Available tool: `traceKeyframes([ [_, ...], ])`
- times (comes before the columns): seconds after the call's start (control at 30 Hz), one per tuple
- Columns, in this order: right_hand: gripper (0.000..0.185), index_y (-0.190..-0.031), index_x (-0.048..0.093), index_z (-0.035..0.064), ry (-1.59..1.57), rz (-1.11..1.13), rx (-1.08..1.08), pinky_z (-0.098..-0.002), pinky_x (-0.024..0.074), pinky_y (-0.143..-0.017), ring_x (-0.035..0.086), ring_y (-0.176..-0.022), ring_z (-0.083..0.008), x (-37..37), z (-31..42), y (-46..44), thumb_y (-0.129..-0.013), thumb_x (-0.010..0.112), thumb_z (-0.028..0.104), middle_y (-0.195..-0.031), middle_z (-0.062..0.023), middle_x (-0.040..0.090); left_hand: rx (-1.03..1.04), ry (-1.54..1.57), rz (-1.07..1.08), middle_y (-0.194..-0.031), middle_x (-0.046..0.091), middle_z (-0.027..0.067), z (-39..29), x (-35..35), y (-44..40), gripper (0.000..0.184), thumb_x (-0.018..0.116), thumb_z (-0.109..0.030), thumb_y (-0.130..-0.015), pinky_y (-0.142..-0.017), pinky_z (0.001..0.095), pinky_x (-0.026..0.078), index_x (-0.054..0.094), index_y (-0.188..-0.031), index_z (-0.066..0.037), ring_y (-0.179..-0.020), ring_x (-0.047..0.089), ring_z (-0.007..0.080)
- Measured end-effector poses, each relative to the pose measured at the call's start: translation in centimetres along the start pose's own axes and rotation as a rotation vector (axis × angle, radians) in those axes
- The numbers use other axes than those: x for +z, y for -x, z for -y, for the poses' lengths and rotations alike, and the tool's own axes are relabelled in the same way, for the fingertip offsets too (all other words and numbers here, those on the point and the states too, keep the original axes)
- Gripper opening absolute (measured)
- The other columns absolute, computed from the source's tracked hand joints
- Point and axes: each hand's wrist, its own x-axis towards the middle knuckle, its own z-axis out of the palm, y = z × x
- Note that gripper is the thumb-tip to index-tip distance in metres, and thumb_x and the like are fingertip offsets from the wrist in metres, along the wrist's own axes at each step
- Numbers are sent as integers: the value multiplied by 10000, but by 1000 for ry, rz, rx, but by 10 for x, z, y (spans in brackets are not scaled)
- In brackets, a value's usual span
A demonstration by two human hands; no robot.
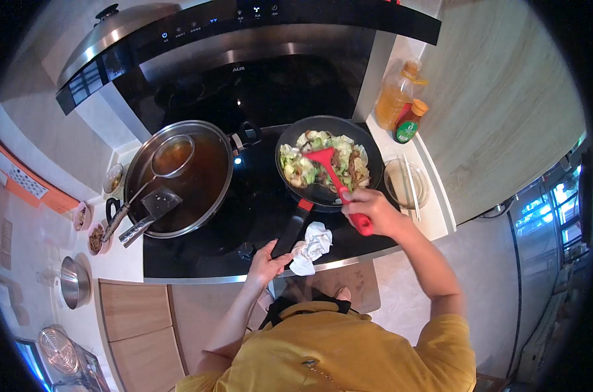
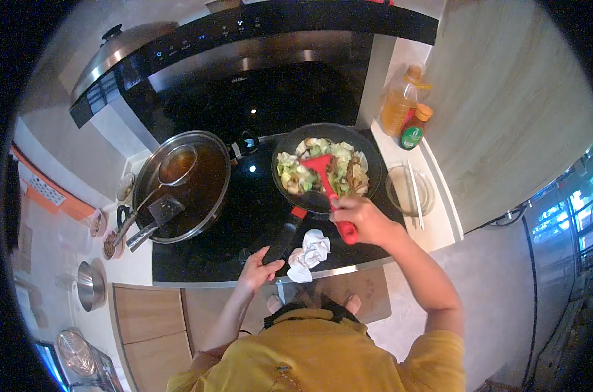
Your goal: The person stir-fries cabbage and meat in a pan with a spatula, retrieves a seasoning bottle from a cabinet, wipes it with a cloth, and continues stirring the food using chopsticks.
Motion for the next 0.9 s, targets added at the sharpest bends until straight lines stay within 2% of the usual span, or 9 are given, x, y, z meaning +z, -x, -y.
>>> traceKeyframes([
  [0.07,304,-897,629,40,2,125,-43,-394,516,-748,620,-887,-343,-28,21,3,-600,693,23,-1016,-183,606,-3,13,-5,-699,560,-16,4,-2,-1,359,670,-47,-834,-452,195,350,540,-1165,2,-509,430,37],
  [0.23,269,-876,645,27,22,95,-32,-393,514,-689,618,-839,-340,-88,75,3,-612,683,54,-1021,-193,605,1,33,29,-665,539,-20,2,-4,-1,391,672,-64,-833,-449,198,334,528,-1191,-2,-501,430,46],
  [0.3,238,-853,653,22,-57,124,-55,-379,507,-646,616,-805,-336,-86,85,9,-623,674,79,-1011,-193,604,-9,24,26,-675,554,-18,2,-6,-1,426,678,-86,-833,-446,195,341,523,-1221,-8,-498,433,45],
  [0.4,281,-869,626,24,-93,84,-42,-390,512,-653,609,-792,-336,-45,90,-2,-594,677,52,-963,-180,584,-35,-37,40,-691,572,-14,1,-9,-3,475,685,-111,-832,-438,192,346,509,-1262,-14,-493,436,43],
  [0.47,306,-886,611,27,-16,17,-38,-390,513,-656,606,-785,-325,-12,71,-4,-588,682,31,-940,-167,570,-54,-83,43,-696,574,-14,3,-9,-3,489,686,-115,-832,-434,193,344,499,-1274,-15,-489,437,43],
  [0.53,287,-905,606,32,-12,-169,-77,-390,510,-650,604,-772,-318,13,44,-12,-628,678,9,-913,-154,569,-50,-53,88,-700,574,-14,2,-11,-4,483,685,-119,-834,-424,195,339,501,-1268,-17,-485,440,43],
  [0.63,297,-934,614,53,74,-284,-71,-386,522,-699,616,-832,-336,16,16,-12,-648,673,1,-985,-168,594,-29,-42,41,-684,564,-17,-2,-6,0,444,684,-121,-835,-418,195,335,520,-1235,-21,-481,442,43],
  [0.8,294,-930,618,59,110,-210,-38,-397,510,-780,604,-919,-345,16,-18,-17,-649,659,-14,-1030,-177,597,-18,-12,57,-648,536,-37,1,-6,0,372,676,-114,-837,-443,205,335,536,-1171,-32,-484,431,43],
  [0.9,255,-876,608,43,112,-62,-67,-409,511,-794,602,-941,-350,22,-36,-14,-631,654,-8,-1032,-174,599,-11,3,51,-662,542,-33,3,-5,-3,372,676,-102,-837,-443,203,338,532,-1171,-24,-489,429,41],
])
